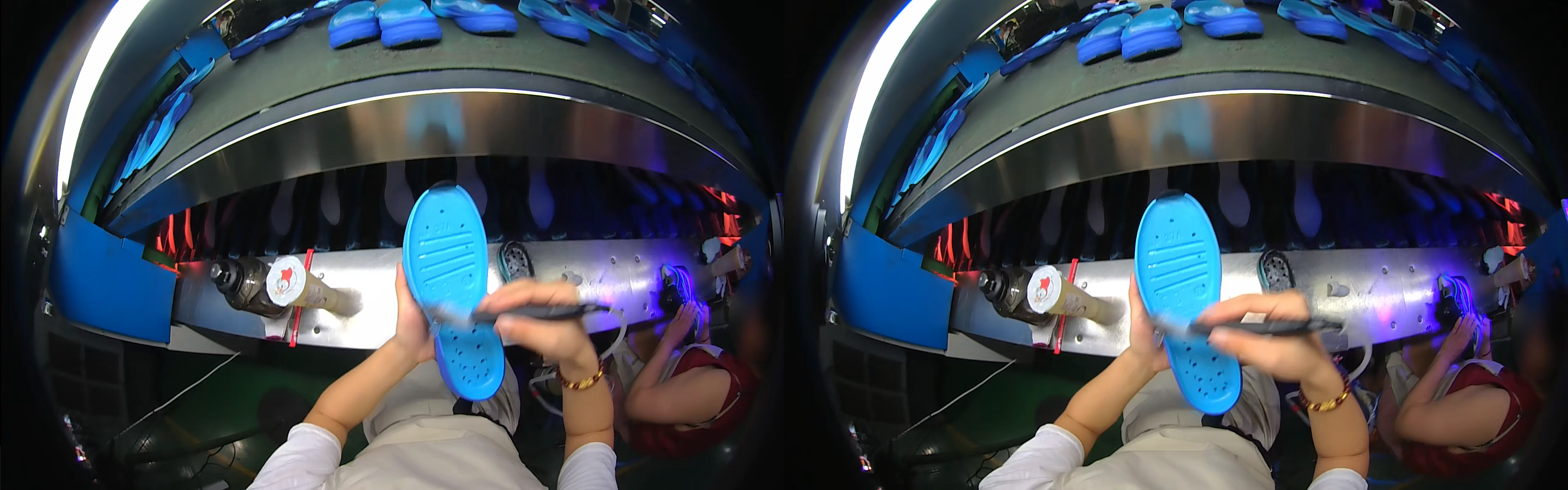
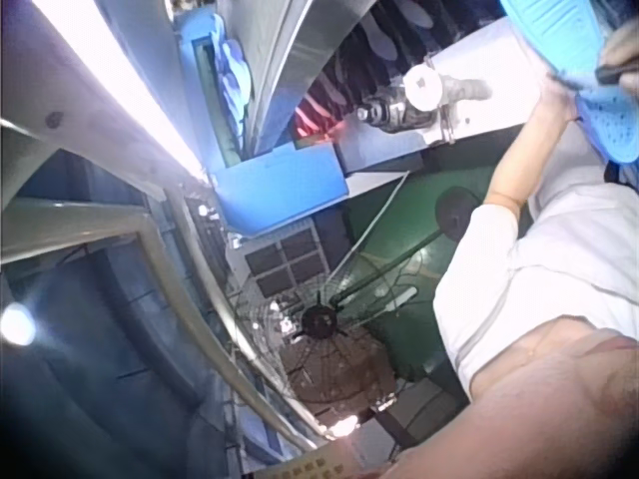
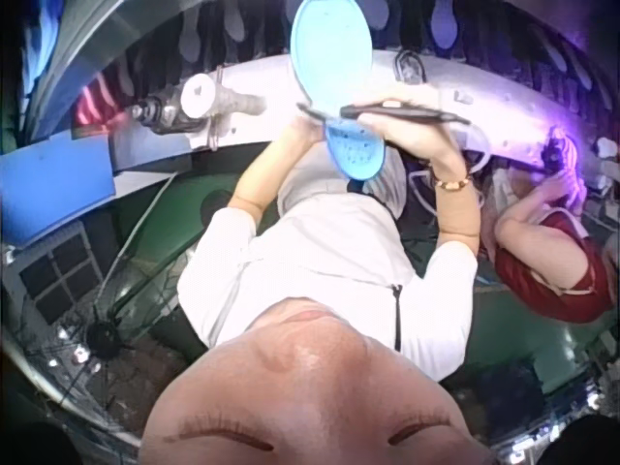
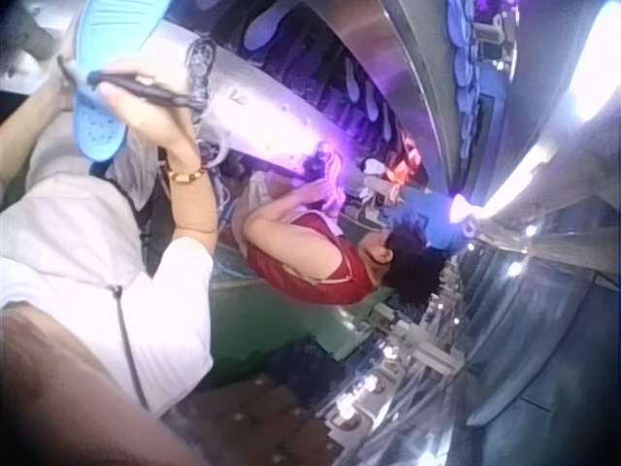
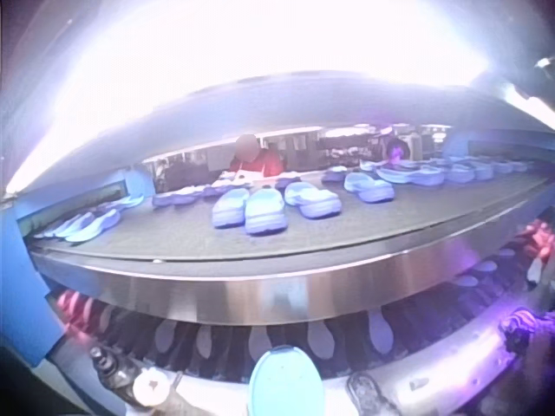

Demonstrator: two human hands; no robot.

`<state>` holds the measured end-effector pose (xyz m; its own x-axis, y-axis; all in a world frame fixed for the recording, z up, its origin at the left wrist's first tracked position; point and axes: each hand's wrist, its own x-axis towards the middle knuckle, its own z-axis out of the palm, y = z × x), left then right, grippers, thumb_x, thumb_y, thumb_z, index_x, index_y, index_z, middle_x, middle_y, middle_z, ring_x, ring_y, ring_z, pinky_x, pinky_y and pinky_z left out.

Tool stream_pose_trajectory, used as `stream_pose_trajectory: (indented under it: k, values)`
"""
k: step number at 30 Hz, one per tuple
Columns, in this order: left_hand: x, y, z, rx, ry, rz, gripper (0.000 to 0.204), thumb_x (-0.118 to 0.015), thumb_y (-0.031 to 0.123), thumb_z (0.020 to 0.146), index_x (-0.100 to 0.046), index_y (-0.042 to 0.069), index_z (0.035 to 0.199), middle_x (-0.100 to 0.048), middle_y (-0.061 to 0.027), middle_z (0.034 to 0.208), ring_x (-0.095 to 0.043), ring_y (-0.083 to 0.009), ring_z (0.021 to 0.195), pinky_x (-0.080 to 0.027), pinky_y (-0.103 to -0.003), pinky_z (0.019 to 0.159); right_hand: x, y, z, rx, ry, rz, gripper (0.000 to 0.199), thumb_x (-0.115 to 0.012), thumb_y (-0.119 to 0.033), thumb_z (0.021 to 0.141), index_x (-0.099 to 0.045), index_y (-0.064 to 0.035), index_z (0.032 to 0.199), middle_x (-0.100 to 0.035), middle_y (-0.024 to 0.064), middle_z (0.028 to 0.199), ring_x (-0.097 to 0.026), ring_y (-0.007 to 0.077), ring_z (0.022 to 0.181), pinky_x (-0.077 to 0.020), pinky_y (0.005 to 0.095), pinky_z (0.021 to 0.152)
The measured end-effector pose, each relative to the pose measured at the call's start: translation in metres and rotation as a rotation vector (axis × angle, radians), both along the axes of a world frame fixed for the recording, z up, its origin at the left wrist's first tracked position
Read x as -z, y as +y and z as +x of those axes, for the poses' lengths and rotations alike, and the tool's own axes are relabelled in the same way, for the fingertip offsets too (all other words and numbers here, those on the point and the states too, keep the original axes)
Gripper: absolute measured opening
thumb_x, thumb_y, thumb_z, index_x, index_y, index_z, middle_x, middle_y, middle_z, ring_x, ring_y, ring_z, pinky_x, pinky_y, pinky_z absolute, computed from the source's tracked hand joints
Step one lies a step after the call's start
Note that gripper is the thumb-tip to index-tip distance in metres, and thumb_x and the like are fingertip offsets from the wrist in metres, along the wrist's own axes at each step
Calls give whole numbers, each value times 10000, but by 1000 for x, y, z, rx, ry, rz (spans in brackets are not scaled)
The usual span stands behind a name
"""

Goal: The person applies a liquid substance to blue outsoles using a brush and then places the outsoles onto an upper conveyor belt.

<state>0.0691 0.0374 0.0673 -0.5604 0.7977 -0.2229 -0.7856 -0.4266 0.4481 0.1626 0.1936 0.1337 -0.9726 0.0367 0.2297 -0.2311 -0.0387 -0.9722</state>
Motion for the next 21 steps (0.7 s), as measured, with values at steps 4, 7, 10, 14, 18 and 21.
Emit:
stream_pose_trajectory:
  k: [4,7,10,14,18,21]
  values:
    - [0,4,-6,-78,52,-84,926,-97,776,757,-369,74,1296,-521,-182,1149,-552,-306,998,-458,-449,863,6,-3,-1,10,67,230,203,-692,-1,691,-661,17,891,-667,123,884,-637,176,825,-500,288,776]
    - [-5,4,-10,-123,186,-33,1007,-53,818,706,-426,21,1194,-585,-225,893,-594,-324,794,-498,-436,728,3,1,7,-175,83,205,218,-703,9,669,-666,-3,884,-664,138,896,-634,220,886,-491,314,820]
    - [-14,5,-16,-204,176,20,1010,-18,804,717,-450,18,1183,-591,-211,944,-604,-306,834,-503,-419,744,10,4,3,69,52,244,225,-688,28,673,-661,-5,894,-662,139,903,-631,240,914,-497,314,814]
    - [-21,-2,-27,-239,272,176,1039,-40,836,684,-450,15,1172,-588,-230,928,-604,-328,823,-506,-439,737,9,2,17,-171,124,210,214,-715,19,661,-668,2,869,-665,136,905,-627,250,917,-490,347,831]
    - [-36,1,-31,-325,200,51,1052,-37,839,679,-439,15,1195,-585,-233,931,-604,-328,812,-504,-440,731,28,4,19,142,75,168,214,-709,35,662,-669,5,870,-664,128,919,-625,247,912,-491,335,829]
    - [-33,-7,-39,-265,296,137,1066,-36,845,673,-422,15,1219,-582,-234,953,-605,-334,820,-504,-442,740,22,2,23,-98,133,241,238,-726,19,648,-677,-11,879,-664,118,943,-604,249,945,-477,340,843]
